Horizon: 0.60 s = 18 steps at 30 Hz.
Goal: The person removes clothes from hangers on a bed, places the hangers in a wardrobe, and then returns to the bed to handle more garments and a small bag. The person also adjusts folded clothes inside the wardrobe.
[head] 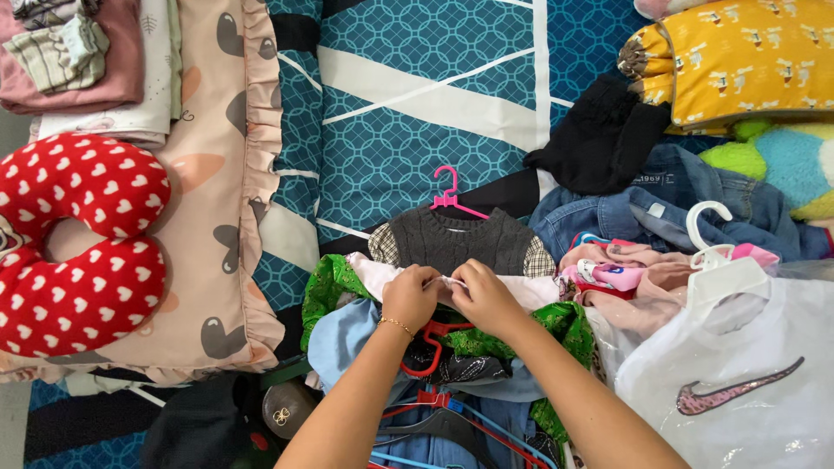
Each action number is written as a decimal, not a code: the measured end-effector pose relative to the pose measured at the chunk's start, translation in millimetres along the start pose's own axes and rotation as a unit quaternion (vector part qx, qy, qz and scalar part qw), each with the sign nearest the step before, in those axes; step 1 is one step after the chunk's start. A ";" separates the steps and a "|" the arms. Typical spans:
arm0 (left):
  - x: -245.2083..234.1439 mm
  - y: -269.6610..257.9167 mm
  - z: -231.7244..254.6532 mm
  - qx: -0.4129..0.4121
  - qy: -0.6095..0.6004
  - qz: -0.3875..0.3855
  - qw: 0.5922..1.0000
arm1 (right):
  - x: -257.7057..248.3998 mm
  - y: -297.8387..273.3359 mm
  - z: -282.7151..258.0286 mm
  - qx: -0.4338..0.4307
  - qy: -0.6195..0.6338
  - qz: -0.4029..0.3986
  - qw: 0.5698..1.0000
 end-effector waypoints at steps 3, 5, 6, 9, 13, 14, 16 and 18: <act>6.4 0.0 -7.6 0.008 -0.023 -0.024 0.999 | -2.0 1.4 -2.2 -0.018 0.030 -0.014 0.999; 8.2 -0.1 -11.5 0.007 -0.025 -0.045 0.999 | -2.5 1.2 -3.1 -0.020 0.037 -0.014 0.999; 9.1 0.0 -11.7 0.007 -0.027 -0.055 0.998 | -2.8 0.6 -2.6 -0.014 0.036 -0.015 0.999; 5.4 -1.7 -10.7 0.012 -0.038 -0.052 0.998 | 1.6 0.3 2.0 0.048 0.026 -0.026 0.998; 7.3 -10.0 -10.1 0.001 -0.061 -0.081 0.995 | 1.7 4.3 11.6 0.144 0.016 -0.010 0.989; 5.9 -10.9 -11.9 -0.003 -0.078 -0.066 0.995 | 0.1 6.1 11.7 0.153 -0.007 0.006 0.988; 4.9 -12.7 -14.5 -0.003 -0.110 -0.019 0.994 | -7.1 7.5 10.9 0.173 -0.055 0.038 0.983; 0.8 -9.7 -17.9 0.008 -0.142 0.042 0.989 | -24.5 5.1 -11.6 -0.004 -0.124 0.152 0.981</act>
Point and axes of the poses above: each hand's wrist, its own y-axis towards the middle knuckle, its own x-axis out of the palm, z = x × y, the point moved 4 cm from there along y, towards the middle knuckle, and after that the axes turned 10 degrees about z, right-handed, at the moved point
